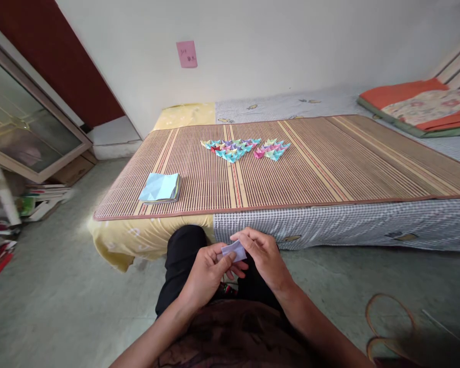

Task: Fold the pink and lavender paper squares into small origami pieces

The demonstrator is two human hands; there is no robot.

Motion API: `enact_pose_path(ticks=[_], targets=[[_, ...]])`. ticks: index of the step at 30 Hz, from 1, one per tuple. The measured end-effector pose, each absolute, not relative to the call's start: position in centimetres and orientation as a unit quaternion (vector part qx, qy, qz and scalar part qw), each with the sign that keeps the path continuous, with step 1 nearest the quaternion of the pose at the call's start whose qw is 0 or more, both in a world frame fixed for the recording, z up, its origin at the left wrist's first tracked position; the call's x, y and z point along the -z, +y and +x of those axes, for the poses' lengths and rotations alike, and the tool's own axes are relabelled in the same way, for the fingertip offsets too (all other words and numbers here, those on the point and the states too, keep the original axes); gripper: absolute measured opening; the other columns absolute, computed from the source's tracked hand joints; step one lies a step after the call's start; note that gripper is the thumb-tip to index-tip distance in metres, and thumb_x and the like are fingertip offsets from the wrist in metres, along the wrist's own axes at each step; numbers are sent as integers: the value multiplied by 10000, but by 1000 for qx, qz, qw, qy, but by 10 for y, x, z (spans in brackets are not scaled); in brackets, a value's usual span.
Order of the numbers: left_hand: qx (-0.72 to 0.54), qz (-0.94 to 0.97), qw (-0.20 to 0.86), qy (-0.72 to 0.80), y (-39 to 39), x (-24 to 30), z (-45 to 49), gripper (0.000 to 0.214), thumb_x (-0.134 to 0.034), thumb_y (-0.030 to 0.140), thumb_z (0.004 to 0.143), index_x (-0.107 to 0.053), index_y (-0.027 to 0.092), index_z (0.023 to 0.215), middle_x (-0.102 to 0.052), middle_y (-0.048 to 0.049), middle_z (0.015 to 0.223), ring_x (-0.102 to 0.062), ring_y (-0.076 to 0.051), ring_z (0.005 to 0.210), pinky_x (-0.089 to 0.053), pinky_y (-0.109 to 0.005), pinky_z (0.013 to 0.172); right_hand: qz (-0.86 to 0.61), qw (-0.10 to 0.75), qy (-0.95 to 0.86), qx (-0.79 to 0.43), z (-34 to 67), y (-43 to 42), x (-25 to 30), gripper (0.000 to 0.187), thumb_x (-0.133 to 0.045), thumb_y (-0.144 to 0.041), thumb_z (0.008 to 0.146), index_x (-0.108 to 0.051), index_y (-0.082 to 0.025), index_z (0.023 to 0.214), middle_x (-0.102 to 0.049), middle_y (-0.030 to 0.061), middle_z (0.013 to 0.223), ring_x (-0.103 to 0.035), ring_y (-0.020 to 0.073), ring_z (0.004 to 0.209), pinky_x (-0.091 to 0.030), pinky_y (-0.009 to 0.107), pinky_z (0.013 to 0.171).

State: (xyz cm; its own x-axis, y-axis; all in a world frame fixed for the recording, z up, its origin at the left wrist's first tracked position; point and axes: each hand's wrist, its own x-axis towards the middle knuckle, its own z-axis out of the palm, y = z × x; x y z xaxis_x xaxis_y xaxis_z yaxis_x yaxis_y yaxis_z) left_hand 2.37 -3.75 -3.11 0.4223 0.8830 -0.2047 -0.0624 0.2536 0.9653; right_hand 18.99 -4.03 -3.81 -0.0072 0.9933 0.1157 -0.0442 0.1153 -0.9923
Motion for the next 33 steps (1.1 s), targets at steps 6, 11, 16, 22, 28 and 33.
enact_pose_path(ticks=[6, 11, 16, 22, 28, 33], targets=[[-354, 556, 620, 425, -40, 26, 24, 327, -698, 451, 941, -749, 143, 842, -810, -73, 735, -731, -173, 628, -492, -233, 579, -463, 528, -514, -492, 189, -39, 40, 364, -634, -451, 972, -650, -189, 721, -538, -17, 640, -480, 138, 593, -392, 262, 554], [-356, 563, 610, 430, -41, 26, 24, 324, -690, 445, 947, -748, 150, 828, -791, -63, 724, -724, -179, 640, -506, -246, 602, -435, 527, -516, -516, 190, -40, 37, 317, -638, -455, 971, -717, -188, 820, -634, 11, 736, -579, 161, 685, -465, 271, 631], [-361, 570, 601, 428, -42, 31, 25, 338, -684, 452, 956, -745, 149, 818, -752, -47, 691, -693, -169, 630, -503, -247, 611, -425, 522, -532, -514, 188, -40, 37, 288, -644, -417, 964, -681, -189, 791, -582, -9, 717, -544, 135, 603, -446, 258, 557], [-358, 558, 632, 401, -42, 28, 25, 365, -692, 490, 949, -749, 149, 830, -760, -51, 710, -685, -162, 623, -513, -246, 616, -420, 538, -568, -461, 186, -41, 35, 248, -613, -336, 981, -684, -192, 791, -607, 9, 775, -572, 146, 671, -455, 265, 599], [-334, 555, 654, 390, -40, 26, 24, 414, -668, 520, 962, -753, 142, 815, -747, -50, 694, -664, -145, 595, -471, -220, 574, -429, 538, -597, -412, 187, -43, 34, 224, -614, -282, 974, -692, -195, 782, -623, 19, 787, -578, 160, 714, -460, 279, 642], [-297, 544, 681, 390, -36, 26, 22, 456, -673, 564, 938, -753, 132, 818, -737, -62, 700, -658, -154, 597, -467, -228, 569, -422, 529, -575, -459, 190, -40, 40, 231, -647, -332, 958, -708, -195, 783, -617, 15, 776, -566, 152, 680, -439, 271, 605]])
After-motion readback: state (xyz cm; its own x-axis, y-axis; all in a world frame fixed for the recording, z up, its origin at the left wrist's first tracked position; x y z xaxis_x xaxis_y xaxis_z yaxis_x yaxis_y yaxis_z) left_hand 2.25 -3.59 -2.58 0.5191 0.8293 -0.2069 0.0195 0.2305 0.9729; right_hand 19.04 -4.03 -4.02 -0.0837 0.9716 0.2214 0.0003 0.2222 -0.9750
